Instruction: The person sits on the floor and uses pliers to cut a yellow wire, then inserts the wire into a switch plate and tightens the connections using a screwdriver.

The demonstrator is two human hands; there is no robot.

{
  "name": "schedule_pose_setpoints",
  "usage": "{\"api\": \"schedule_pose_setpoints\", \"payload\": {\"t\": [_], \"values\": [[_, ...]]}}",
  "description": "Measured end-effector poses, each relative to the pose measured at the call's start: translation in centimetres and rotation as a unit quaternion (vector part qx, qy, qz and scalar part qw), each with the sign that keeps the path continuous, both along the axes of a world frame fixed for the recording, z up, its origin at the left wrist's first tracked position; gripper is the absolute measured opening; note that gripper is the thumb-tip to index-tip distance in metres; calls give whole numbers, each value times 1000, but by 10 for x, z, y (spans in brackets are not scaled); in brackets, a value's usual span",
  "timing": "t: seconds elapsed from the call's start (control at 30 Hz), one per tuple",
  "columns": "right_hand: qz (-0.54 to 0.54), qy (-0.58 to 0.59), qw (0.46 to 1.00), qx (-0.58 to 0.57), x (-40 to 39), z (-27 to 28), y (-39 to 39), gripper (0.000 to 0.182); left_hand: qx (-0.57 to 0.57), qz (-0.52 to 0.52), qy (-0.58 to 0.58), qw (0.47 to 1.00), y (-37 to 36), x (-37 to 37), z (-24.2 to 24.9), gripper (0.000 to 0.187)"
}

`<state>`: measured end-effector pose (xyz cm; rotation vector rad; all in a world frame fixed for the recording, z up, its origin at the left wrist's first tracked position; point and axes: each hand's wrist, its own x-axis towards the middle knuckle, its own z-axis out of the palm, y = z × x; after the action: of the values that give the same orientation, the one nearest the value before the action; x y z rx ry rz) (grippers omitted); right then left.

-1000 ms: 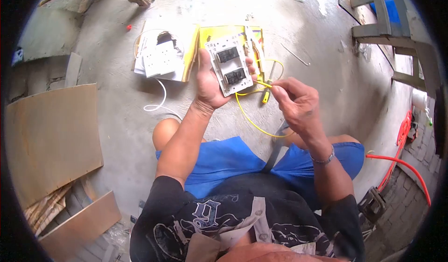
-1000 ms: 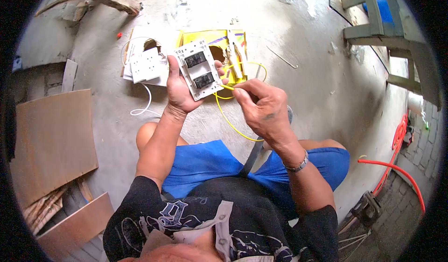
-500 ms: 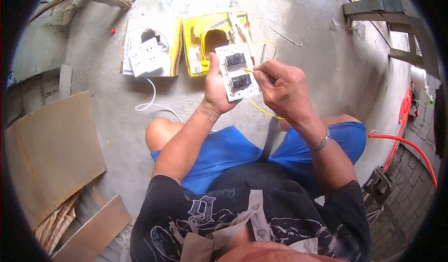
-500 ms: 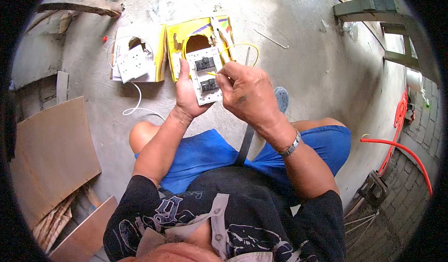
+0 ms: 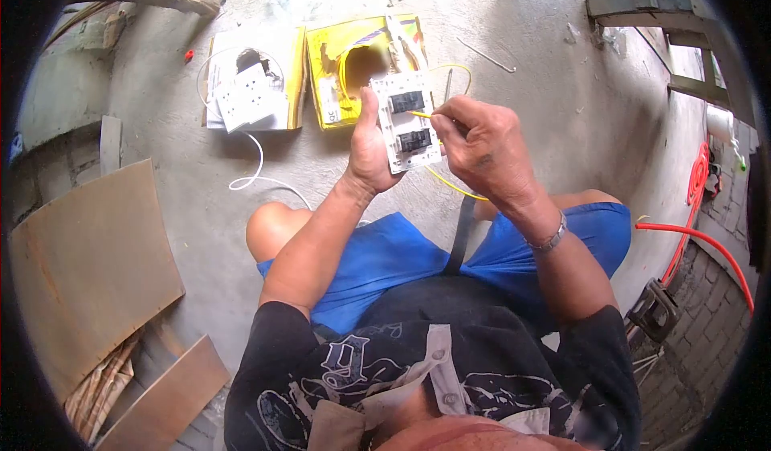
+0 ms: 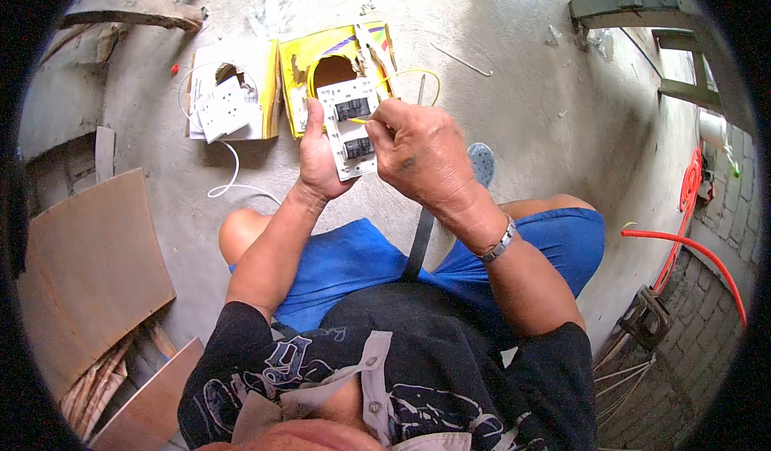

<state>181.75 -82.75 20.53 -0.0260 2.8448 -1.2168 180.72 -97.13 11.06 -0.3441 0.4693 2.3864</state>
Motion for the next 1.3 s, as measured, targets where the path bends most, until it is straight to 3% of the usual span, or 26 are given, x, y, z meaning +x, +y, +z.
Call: {"api": "schedule_pose_setpoints", "payload": {"t": [0.93, 1.23, 1.3], "values": [[2, -4, 1000, 11, -3, -7, 5, 15, -49, -3, 34, 998, 6, -2, 3, 73], [-7, -25, 999, 29, -6, -7, 3, 16, -165, 13, 127, 978, 1, -3, -22, 74], [-16, -49, 999, 8, -6, -6, 2, 13, -206, -7, 240, 949, -8, -7, -33, 75]]}}
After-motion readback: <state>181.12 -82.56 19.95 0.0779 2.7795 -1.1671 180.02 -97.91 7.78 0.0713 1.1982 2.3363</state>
